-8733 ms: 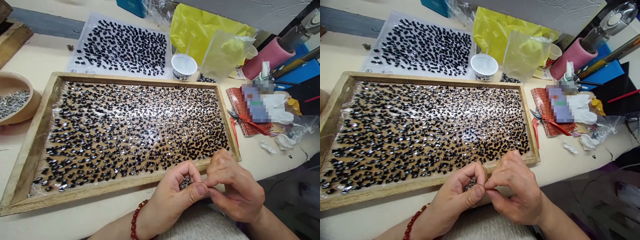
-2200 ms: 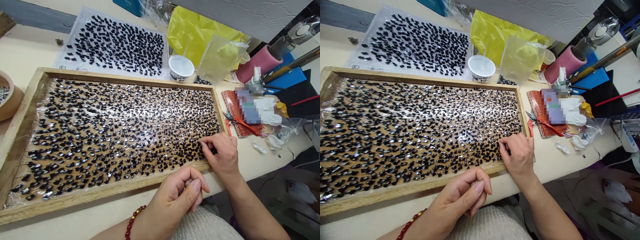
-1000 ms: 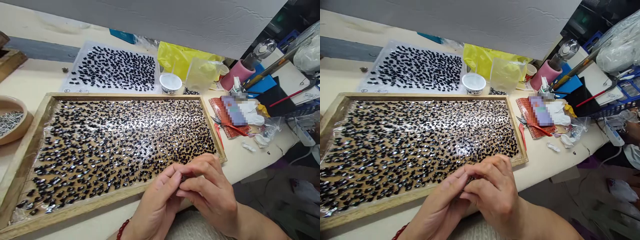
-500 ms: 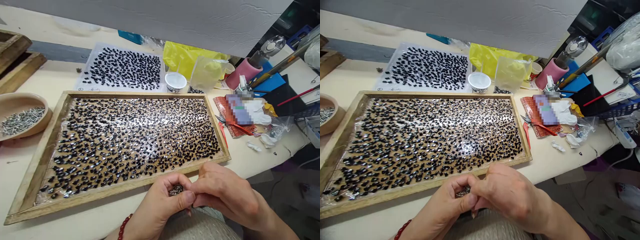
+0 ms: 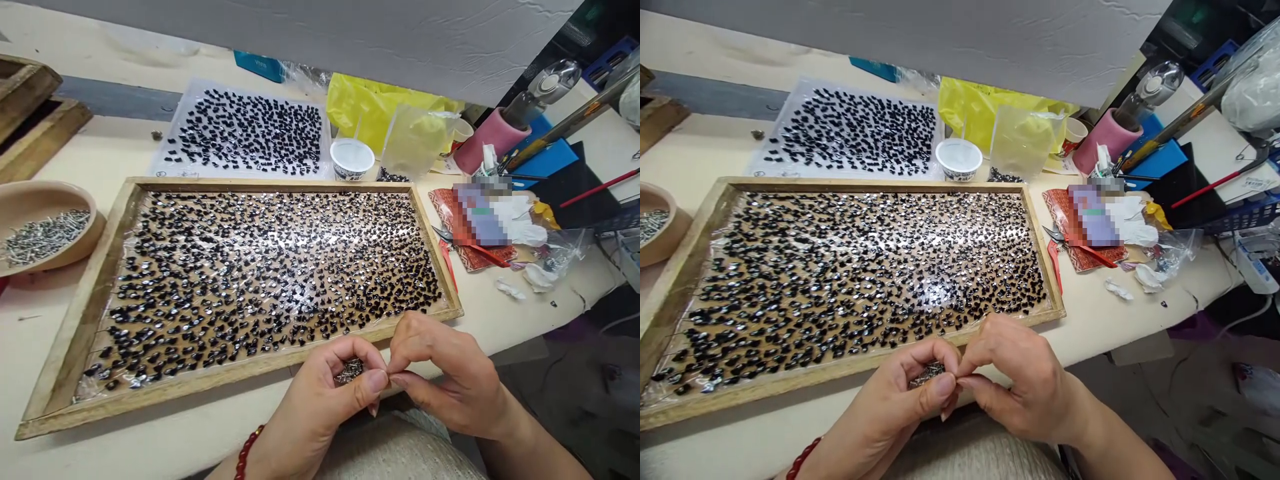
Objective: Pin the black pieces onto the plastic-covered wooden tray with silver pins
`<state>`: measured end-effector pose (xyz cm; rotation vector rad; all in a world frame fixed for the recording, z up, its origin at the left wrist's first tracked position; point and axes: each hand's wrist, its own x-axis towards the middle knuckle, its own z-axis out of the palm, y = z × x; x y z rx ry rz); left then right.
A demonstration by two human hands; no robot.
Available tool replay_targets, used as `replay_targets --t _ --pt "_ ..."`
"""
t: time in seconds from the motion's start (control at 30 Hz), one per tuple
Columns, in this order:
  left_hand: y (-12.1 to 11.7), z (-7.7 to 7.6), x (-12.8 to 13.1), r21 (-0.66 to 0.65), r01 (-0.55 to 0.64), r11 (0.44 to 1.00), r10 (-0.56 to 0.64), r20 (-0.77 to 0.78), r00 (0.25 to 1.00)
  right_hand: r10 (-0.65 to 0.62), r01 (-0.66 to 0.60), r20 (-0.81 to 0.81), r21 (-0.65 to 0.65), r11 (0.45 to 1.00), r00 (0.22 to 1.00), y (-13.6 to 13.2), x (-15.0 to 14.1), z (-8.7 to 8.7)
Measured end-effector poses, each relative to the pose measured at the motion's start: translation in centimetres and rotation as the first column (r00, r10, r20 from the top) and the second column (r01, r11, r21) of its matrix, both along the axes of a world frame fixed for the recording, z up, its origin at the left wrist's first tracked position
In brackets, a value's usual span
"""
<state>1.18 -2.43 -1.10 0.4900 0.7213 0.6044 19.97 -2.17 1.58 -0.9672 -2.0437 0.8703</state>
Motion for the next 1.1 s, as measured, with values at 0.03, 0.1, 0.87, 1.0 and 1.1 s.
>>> replay_targets --t 0.03,0.1,0.87,1.0,1.1 --pt "0.0 0.0 0.0 0.006 0.001 1.0 -0.001 -0.003 1.0 -0.003 0.002 -0.003 -0.006 1.0 1.0 -0.1 0.0 0.0" --pt "-0.1 -0.1 0.1 0.011 0.002 1.0 -0.002 0.007 1.0 -0.012 0.012 0.0 -0.009 1.0 1.0 -0.3 0.1 -0.1" --pt "-0.2 -0.9 -0.1 0.037 -0.074 0.997 0.072 0.071 0.995 -0.615 0.378 0.512 0.496 0.781 0.599 4.4 5.1 -4.8" --pt "-0.2 -1.2 -0.2 0.014 -0.057 0.998 0.056 0.067 0.996 -0.605 0.371 0.508 0.491 0.788 0.614 4.5 5.1 -4.8" --pt "-0.2 -1.4 -0.2 -0.007 -0.039 0.999 0.039 0.089 0.995 -0.6 0.366 0.505 0.49 0.791 0.621 4.5 5.1 -4.8"
